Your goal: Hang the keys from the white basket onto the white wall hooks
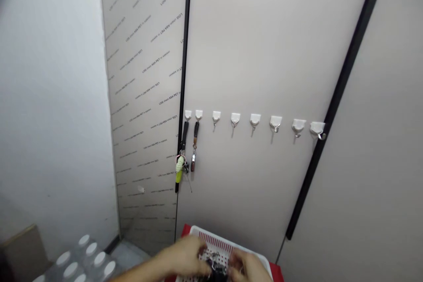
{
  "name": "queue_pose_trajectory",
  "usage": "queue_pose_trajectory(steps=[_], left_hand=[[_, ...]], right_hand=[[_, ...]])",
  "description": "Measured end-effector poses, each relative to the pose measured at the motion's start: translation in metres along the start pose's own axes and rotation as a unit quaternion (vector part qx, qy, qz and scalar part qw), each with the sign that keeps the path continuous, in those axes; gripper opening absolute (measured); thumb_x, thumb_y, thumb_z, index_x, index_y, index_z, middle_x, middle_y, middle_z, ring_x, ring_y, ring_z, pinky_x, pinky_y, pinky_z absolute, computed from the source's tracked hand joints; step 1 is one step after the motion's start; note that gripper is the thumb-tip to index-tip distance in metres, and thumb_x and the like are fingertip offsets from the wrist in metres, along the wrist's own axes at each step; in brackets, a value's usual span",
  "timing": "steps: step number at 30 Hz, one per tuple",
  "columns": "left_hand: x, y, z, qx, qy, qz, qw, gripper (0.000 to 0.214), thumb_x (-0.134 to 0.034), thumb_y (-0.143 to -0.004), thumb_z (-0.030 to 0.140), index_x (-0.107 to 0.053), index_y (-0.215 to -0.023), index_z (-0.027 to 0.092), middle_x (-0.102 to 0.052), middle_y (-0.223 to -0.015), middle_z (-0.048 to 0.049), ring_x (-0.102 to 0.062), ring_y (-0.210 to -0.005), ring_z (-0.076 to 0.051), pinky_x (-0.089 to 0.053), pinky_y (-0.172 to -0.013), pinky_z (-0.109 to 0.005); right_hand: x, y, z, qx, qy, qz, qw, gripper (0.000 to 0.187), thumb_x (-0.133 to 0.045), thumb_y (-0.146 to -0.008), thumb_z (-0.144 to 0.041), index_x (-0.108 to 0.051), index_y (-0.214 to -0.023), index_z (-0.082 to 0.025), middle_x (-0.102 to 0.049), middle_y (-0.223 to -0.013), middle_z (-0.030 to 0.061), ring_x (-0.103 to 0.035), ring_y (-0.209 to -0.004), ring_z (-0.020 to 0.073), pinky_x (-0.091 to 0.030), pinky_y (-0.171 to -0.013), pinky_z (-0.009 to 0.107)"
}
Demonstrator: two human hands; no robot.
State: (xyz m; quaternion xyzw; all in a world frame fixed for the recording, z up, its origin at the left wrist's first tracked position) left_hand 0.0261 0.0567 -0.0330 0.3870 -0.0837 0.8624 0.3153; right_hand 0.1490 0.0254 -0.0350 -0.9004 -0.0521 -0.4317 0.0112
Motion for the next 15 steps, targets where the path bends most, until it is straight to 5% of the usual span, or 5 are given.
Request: queue_pose_trajectory(steps=[3, 5, 7, 11, 15], left_hand=[[0.099, 0.001, 0.018, -0.015, 0.068, 0.207, 0.976, 0.030, -0.047, -0.058, 0.027, -0.050, -0.085, 0.014, -0.055, -0.081, -0.0046, -0.048, -0.071, -0.013, -0.036, -0.064, -0.023], [0.166, 0.005, 0.025, -0.033, 0.099, 0.374, 0.922, 0.030, -0.044, -0.061, 0.024, -0.047, -0.088, 0.013, -0.052, -0.086, -0.0064, -0.046, -0.077, -0.013, -0.034, -0.070, -0.024], [0.211, 0.002, 0.024, -0.029, 0.130, 0.478, 0.868, 0.031, -0.045, -0.061, 0.023, -0.044, -0.091, 0.014, -0.049, -0.092, -0.0074, -0.044, -0.083, -0.014, -0.032, -0.073, -0.025], [0.234, -0.036, 0.014, -0.020, 0.244, 0.458, 0.855, 0.019, -0.046, -0.061, 0.020, -0.047, -0.078, 0.013, -0.053, -0.075, -0.0058, -0.048, -0.069, -0.013, -0.035, -0.065, -0.025], [0.236, -0.051, 0.021, -0.048, 0.273, 0.426, 0.861, 0.011, -0.041, -0.065, 0.019, -0.047, -0.059, 0.012, -0.047, -0.047, 0.0013, -0.045, -0.046, -0.009, -0.036, -0.051, -0.021]], right_hand=[[0.040, -0.025, -0.051, 0.061, -0.006, 0.071, 0.996, 0.020, -0.036, -0.065, -0.030, -0.049, -0.060, -0.016, -0.054, -0.056, 0.0017, -0.048, -0.055, 0.0127, -0.035, -0.052, 0.022], [0.066, -0.047, -0.094, 0.098, -0.030, 0.113, 0.988, 0.024, -0.036, -0.065, -0.033, -0.051, -0.068, -0.015, -0.057, -0.064, 0.0044, -0.050, -0.061, 0.0140, -0.037, -0.059, 0.024], [0.090, -0.072, -0.135, 0.125, -0.077, 0.178, 0.973, 0.027, -0.038, -0.064, -0.032, -0.051, -0.080, -0.013, -0.056, -0.083, 0.0081, -0.050, -0.076, 0.0149, -0.035, -0.070, 0.026], [0.112, -0.120, -0.185, 0.127, -0.150, 0.277, 0.940, 0.035, -0.038, -0.064, -0.029, -0.045, -0.094, -0.011, -0.054, -0.091, 0.0102, -0.049, -0.082, 0.0140, -0.035, -0.073, 0.026], [0.114, -0.146, -0.195, 0.101, -0.164, 0.319, 0.928, 0.031, -0.039, -0.062, -0.028, -0.048, -0.087, -0.012, -0.057, -0.072, 0.0070, -0.052, -0.067, 0.0150, -0.038, -0.064, 0.028]])
Point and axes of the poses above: each hand's wrist, its own y-axis away from the middle knuckle, its own x-axis out of the back of the hand, z = x × y, the point moved 8 cm from there along -y, towards the middle knuckle
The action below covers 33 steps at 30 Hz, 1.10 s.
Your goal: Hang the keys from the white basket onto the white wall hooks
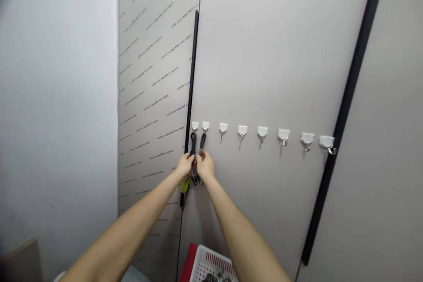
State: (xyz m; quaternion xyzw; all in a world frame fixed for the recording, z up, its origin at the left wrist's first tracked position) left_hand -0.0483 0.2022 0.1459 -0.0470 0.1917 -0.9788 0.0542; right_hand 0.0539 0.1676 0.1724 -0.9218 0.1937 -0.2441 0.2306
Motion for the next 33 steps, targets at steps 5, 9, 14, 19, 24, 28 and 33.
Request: queue_pose_trajectory(steps=[5, 9, 14, 19, 24, 28, 33], left_hand=[[0.013, -0.004, 0.039, -0.032, 0.078, -0.010, 0.996, 0.015, -0.034, -0.070, 0.022, -0.046, -0.066, 0.013, -0.044, -0.046, 0.0043, -0.041, -0.040, -0.005, -0.034, -0.045, -0.016], [0.017, 0.000, 0.083, -0.113, 0.155, -0.045, 0.980, 0.013, -0.038, -0.068, 0.023, -0.046, -0.064, 0.014, -0.044, -0.045, 0.0048, -0.039, -0.039, -0.004, -0.032, -0.043, -0.014], [-0.003, 0.037, 0.084, -0.111, 0.160, -0.117, 0.974, 0.012, -0.039, -0.067, 0.022, -0.044, -0.059, 0.014, -0.042, -0.044, 0.0056, -0.038, -0.038, -0.003, -0.030, -0.041, -0.014], [-0.042, 0.102, 0.024, -0.032, 0.126, -0.231, 0.964, 0.012, -0.037, -0.068, 0.021, -0.043, -0.061, 0.013, -0.041, -0.045, 0.0047, -0.037, -0.039, -0.003, -0.029, -0.041, -0.014], [-0.077, 0.163, -0.034, 0.002, 0.021, -0.311, 0.950, 0.017, -0.032, -0.070, 0.023, -0.046, -0.067, 0.013, -0.045, -0.052, 0.0023, -0.042, -0.047, -0.006, -0.033, -0.046, -0.017], [-0.091, 0.194, -0.047, -0.081, -0.172, -0.321, 0.928, 0.022, -0.029, -0.072, 0.024, -0.048, -0.069, 0.014, -0.052, -0.064, -0.0017, -0.045, -0.061, -0.011, -0.034, -0.055, -0.021], [-0.106, 0.228, -0.043, -0.226, -0.358, -0.345, 0.838, 0.022, -0.031, -0.071, 0.023, -0.049, -0.080, 0.015, -0.053, -0.081, -0.0050, -0.044, -0.077, -0.016, -0.032, -0.068, -0.028]], right_hand=[[0.017, -0.015, -0.018, 0.024, -0.011, 0.041, 0.999, 0.028, -0.033, -0.064, -0.028, -0.048, -0.083, -0.014, -0.054, -0.068, 0.0030, -0.048, -0.060, 0.0120, -0.038, -0.057, 0.024], [0.028, -0.017, -0.055, 0.093, -0.100, 0.022, 0.990, 0.020, -0.037, -0.062, -0.026, -0.049, -0.073, -0.015, -0.049, -0.057, -0.0018, -0.042, -0.049, 0.0077, -0.035, -0.049, 0.020], [0.030, 0.014, -0.050, 0.058, -0.163, -0.076, 0.982, 0.011, -0.040, -0.060, -0.024, -0.046, -0.060, -0.015, -0.043, -0.047, -0.0052, -0.036, -0.039, 0.0043, -0.029, -0.040, 0.017], [0.042, 0.079, 0.021, -0.017, -0.066, -0.176, 0.982, 0.011, -0.038, -0.061, -0.022, -0.044, -0.056, -0.015, -0.042, -0.045, -0.0054, -0.035, -0.038, 0.0046, -0.029, -0.040, 0.018], [0.059, 0.143, 0.081, -0.057, 0.079, -0.254, 0.962, 0.014, -0.037, -0.063, -0.023, -0.047, -0.058, -0.015, -0.041, -0.044, -0.0048, -0.036, -0.041, 0.0066, -0.029, -0.041, 0.018], [0.072, 0.169, 0.106, -0.051, 0.197, -0.263, 0.943, 0.017, -0.035, -0.064, -0.023, -0.049, -0.058, -0.015, -0.051, -0.052, 0.0004, -0.043, -0.049, 0.0105, -0.031, -0.047, 0.021], [0.079, 0.193, 0.132, -0.054, 0.250, -0.265, 0.930, 0.016, -0.036, -0.060, -0.017, -0.051, -0.064, -0.014, -0.056, -0.064, 0.0048, -0.047, -0.059, 0.0138, -0.032, -0.054, 0.023]])
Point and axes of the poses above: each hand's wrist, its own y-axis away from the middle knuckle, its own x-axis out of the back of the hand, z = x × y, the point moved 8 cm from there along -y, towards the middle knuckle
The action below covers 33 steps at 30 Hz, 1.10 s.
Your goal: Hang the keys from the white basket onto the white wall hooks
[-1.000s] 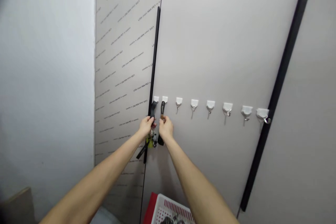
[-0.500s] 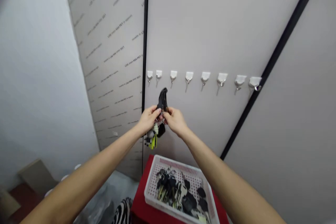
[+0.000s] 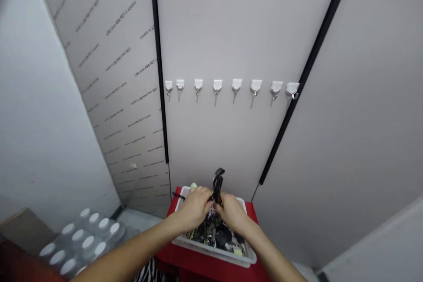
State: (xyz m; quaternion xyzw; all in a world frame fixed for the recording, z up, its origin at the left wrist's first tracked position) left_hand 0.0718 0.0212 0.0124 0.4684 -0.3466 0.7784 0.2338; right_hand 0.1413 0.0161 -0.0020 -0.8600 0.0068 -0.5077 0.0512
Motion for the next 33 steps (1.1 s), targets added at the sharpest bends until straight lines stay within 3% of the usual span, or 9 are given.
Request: queue_pose_trajectory(steps=[5, 10, 14, 18, 20, 22, 26, 29, 33], left_hand=[[-0.037, 0.006, 0.024, -0.065, -0.126, -0.148, 0.979, 0.023, -0.040, -0.066, 0.023, -0.055, -0.077, 0.009, -0.055, -0.080, -0.0113, -0.043, -0.080, -0.022, -0.030, -0.072, -0.036], [-0.067, 0.013, 0.031, -0.042, -0.173, -0.256, 0.950, 0.023, -0.044, -0.063, 0.018, -0.058, -0.078, 0.007, -0.055, -0.084, -0.0163, -0.043, -0.086, -0.026, -0.023, -0.078, -0.042], [-0.067, 0.015, 0.025, -0.008, -0.150, -0.258, 0.954, 0.025, -0.049, -0.058, 0.022, -0.059, -0.076, 0.007, -0.056, -0.081, -0.0186, -0.045, -0.085, -0.028, -0.025, -0.077, -0.042], [-0.019, -0.009, 0.007, 0.074, 0.086, -0.143, 0.983, 0.030, -0.040, -0.063, 0.036, -0.058, -0.070, 0.013, -0.059, -0.073, -0.0107, -0.051, -0.069, -0.020, -0.035, -0.062, -0.031], [0.013, -0.027, -0.004, 0.118, 0.286, -0.085, 0.947, 0.040, -0.030, -0.067, 0.044, -0.054, -0.059, 0.012, -0.056, -0.059, -0.0062, -0.049, -0.055, -0.014, -0.034, -0.053, -0.025], [0.040, -0.045, -0.009, 0.152, 0.485, -0.062, 0.859, 0.051, -0.018, -0.068, 0.051, -0.046, -0.048, 0.013, -0.048, -0.044, -0.0017, -0.043, -0.040, -0.009, -0.031, -0.044, -0.022], [0.086, -0.071, 0.010, 0.080, 0.699, -0.076, 0.707, 0.056, -0.008, -0.068, 0.054, -0.032, -0.036, 0.014, -0.030, -0.029, 0.0032, -0.027, -0.028, -0.005, -0.019, -0.034, -0.018], [0.098, -0.074, 0.024, 0.029, 0.733, -0.110, 0.671, 0.059, -0.007, -0.068, 0.055, -0.032, -0.034, 0.014, -0.029, -0.027, 0.0025, -0.025, -0.026, -0.004, -0.016, -0.033, -0.018], [0.093, -0.070, 0.027, 0.013, 0.737, -0.127, 0.664, 0.060, -0.007, -0.067, 0.057, -0.032, -0.034, 0.014, -0.028, -0.027, 0.0025, -0.024, -0.025, -0.004, -0.015, -0.032, -0.017]], right_hand=[[-0.030, 0.020, 0.025, -0.008, -0.031, -0.084, 0.996, 0.012, -0.042, -0.058, -0.020, -0.052, -0.060, -0.014, -0.055, -0.060, 0.0014, -0.045, -0.055, 0.0109, -0.031, -0.049, 0.020], [-0.020, 0.028, 0.043, -0.044, -0.026, -0.095, 0.994, 0.012, -0.043, -0.058, -0.021, -0.051, -0.052, -0.013, -0.048, -0.050, -0.0019, -0.040, -0.047, 0.0072, -0.028, -0.044, 0.018], [0.011, 0.022, 0.037, -0.035, -0.057, -0.054, 0.996, 0.027, -0.038, -0.064, -0.032, -0.049, -0.048, -0.013, -0.043, -0.044, -0.0031, -0.037, -0.044, 0.0064, -0.027, -0.044, 0.018], [0.043, 0.005, 0.017, -0.055, -0.225, 0.003, 0.973, 0.040, -0.031, -0.067, -0.046, -0.046, -0.047, -0.014, -0.042, -0.040, -0.0022, -0.037, -0.040, 0.0069, -0.028, -0.043, 0.020], [0.060, -0.006, 0.000, -0.056, -0.361, 0.029, 0.931, 0.045, -0.027, -0.067, -0.050, -0.042, -0.044, -0.015, -0.040, -0.038, -0.0025, -0.036, -0.037, 0.0066, -0.029, -0.042, 0.020], [0.078, -0.017, -0.020, -0.034, -0.498, 0.042, 0.865, 0.048, -0.023, -0.067, -0.053, -0.035, -0.039, -0.016, -0.036, -0.035, -0.0040, -0.033, -0.033, 0.0056, -0.027, -0.039, 0.020], [0.107, -0.031, -0.067, 0.047, -0.650, -0.017, 0.758, 0.053, -0.016, -0.067, -0.057, -0.026, -0.034, -0.016, -0.025, -0.031, -0.0058, -0.024, -0.028, 0.0045, -0.022, -0.034, 0.019], [0.112, -0.032, -0.085, 0.068, -0.663, -0.054, 0.743, 0.056, -0.013, -0.066, -0.058, -0.026, -0.032, -0.016, -0.024, -0.030, -0.0054, -0.022, -0.027, 0.0043, -0.019, -0.032, 0.019], [0.106, -0.029, -0.089, 0.068, -0.657, -0.067, 0.748, 0.056, -0.012, -0.066, -0.058, -0.027, -0.032, -0.016, -0.024, -0.028, -0.0053, -0.021, -0.026, 0.0040, -0.018, -0.032, 0.018]])
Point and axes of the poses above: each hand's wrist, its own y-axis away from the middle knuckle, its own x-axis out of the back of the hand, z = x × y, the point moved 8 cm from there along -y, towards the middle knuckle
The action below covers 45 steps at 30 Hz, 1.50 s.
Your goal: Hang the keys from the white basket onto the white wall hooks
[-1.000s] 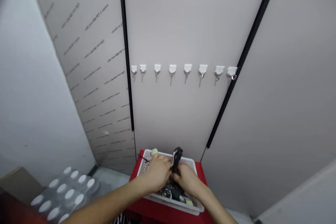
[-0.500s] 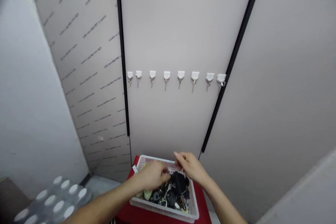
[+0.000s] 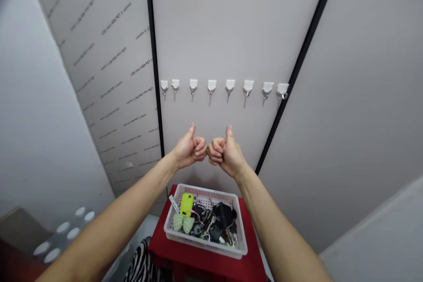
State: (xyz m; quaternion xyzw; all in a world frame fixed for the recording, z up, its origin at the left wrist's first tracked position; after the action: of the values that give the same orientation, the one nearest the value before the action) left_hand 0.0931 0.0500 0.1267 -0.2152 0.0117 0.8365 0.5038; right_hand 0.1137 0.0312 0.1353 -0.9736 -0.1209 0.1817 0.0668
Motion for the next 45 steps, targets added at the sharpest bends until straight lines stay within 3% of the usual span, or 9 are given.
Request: queue_pose_trajectory(steps=[9, 13, 15, 17, 21, 26, 36, 40, 45], left_hand=[[0.005, 0.006, -0.009, 0.016, -0.034, 0.024, 0.999, 0.058, -0.011, -0.066, 0.059, -0.032, -0.035, 0.014, -0.029, -0.028, 0.0029, -0.026, -0.027, -0.004, -0.017, -0.033, -0.017], [0.036, 0.021, -0.034, 0.035, -0.091, 0.126, 0.987, 0.052, -0.020, -0.065, 0.057, -0.038, -0.041, 0.014, -0.038, -0.035, 0.0030, -0.034, -0.032, -0.005, -0.024, -0.037, -0.018], [0.060, 0.038, -0.053, 0.051, -0.178, 0.196, 0.963, 0.043, -0.032, -0.064, 0.051, -0.044, -0.047, 0.013, -0.043, -0.040, 0.0030, -0.038, -0.037, -0.005, -0.028, -0.041, -0.018], [0.079, 0.056, -0.072, 0.064, -0.297, 0.237, 0.923, 0.029, -0.044, -0.061, 0.040, -0.048, -0.052, 0.012, -0.046, -0.045, 0.0028, -0.040, -0.042, -0.006, -0.031, -0.046, -0.019], [0.087, 0.083, -0.116, 0.086, -0.479, 0.182, 0.854, 0.014, -0.049, -0.058, 0.024, -0.055, -0.066, 0.013, -0.054, -0.062, 0.0000, -0.046, -0.060, -0.010, -0.034, -0.057, -0.021], [0.078, 0.095, -0.130, 0.021, -0.597, 0.161, 0.786, 0.012, -0.047, -0.061, 0.021, -0.057, -0.066, 0.017, -0.054, -0.072, -0.0017, -0.044, -0.074, -0.013, -0.032, -0.068, -0.022], [0.085, 0.082, -0.097, -0.010, -0.352, 0.274, 0.895, 0.017, -0.044, -0.064, 0.027, -0.053, -0.065, 0.013, -0.049, -0.059, 0.0002, -0.042, -0.056, -0.009, -0.032, -0.054, -0.019], [0.086, 0.077, -0.099, -0.009, -0.250, 0.276, 0.928, 0.017, -0.047, -0.061, 0.028, -0.052, -0.063, 0.012, -0.047, -0.053, 0.0018, -0.038, -0.050, -0.007, -0.031, -0.050, -0.018], [0.086, 0.078, -0.097, -0.002, -0.190, 0.290, 0.938, 0.018, -0.050, -0.058, 0.028, -0.051, -0.062, 0.011, -0.045, -0.051, 0.0032, -0.036, -0.047, -0.005, -0.029, -0.049, -0.017]], right_hand=[[0.003, 0.000, 0.011, -0.019, 0.023, 0.003, 1.000, 0.055, -0.010, -0.065, -0.059, -0.024, -0.033, -0.017, -0.023, -0.029, -0.0060, -0.020, -0.027, 0.0039, -0.020, -0.032, 0.019], [0.022, 0.006, 0.044, -0.045, 0.112, 0.065, 0.991, 0.052, -0.015, -0.065, -0.059, -0.026, -0.036, -0.017, -0.025, -0.031, -0.0066, -0.022, -0.028, 0.0040, -0.021, -0.034, 0.019], [0.038, 0.016, 0.072, -0.071, 0.237, 0.100, 0.964, 0.046, -0.028, -0.063, -0.056, -0.031, -0.038, -0.017, -0.029, -0.033, -0.0065, -0.025, -0.030, 0.0043, -0.021, -0.035, 0.019], [0.050, 0.029, 0.104, -0.096, 0.395, 0.087, 0.910, 0.036, -0.043, -0.059, -0.047, -0.039, -0.041, -0.016, -0.034, -0.035, -0.0057, -0.029, -0.034, 0.0047, -0.021, -0.037, 0.019], [0.060, 0.049, 0.156, -0.105, 0.554, 0.016, 0.826, 0.015, -0.050, -0.057, -0.030, -0.054, -0.058, -0.015, -0.048, -0.047, -0.0031, -0.039, -0.044, 0.0072, -0.026, -0.044, 0.019], [0.055, 0.049, 0.163, -0.065, 0.603, 0.008, 0.795, 0.016, -0.043, -0.063, -0.025, -0.055, -0.057, -0.015, -0.052, -0.053, -0.0005, -0.042, -0.049, 0.0086, -0.029, -0.049, 0.019], [0.051, 0.046, 0.138, -0.050, 0.413, 0.048, 0.908, 0.020, -0.041, -0.066, -0.029, -0.053, -0.072, -0.015, -0.055, -0.069, 0.0019, -0.048, -0.066, 0.0132, -0.037, -0.062, 0.024], [0.054, 0.047, 0.150, -0.046, 0.383, 0.039, 0.922, 0.018, -0.044, -0.063, -0.023, -0.052, -0.078, -0.015, -0.055, -0.074, 0.0020, -0.048, -0.069, 0.0133, -0.036, -0.067, 0.027], [0.055, 0.045, 0.146, -0.029, 0.365, 0.054, 0.929, 0.012, -0.042, -0.065, -0.022, -0.051, -0.071, -0.016, -0.052, -0.069, -0.0001, -0.046, -0.065, 0.0111, -0.035, -0.064, 0.024]])
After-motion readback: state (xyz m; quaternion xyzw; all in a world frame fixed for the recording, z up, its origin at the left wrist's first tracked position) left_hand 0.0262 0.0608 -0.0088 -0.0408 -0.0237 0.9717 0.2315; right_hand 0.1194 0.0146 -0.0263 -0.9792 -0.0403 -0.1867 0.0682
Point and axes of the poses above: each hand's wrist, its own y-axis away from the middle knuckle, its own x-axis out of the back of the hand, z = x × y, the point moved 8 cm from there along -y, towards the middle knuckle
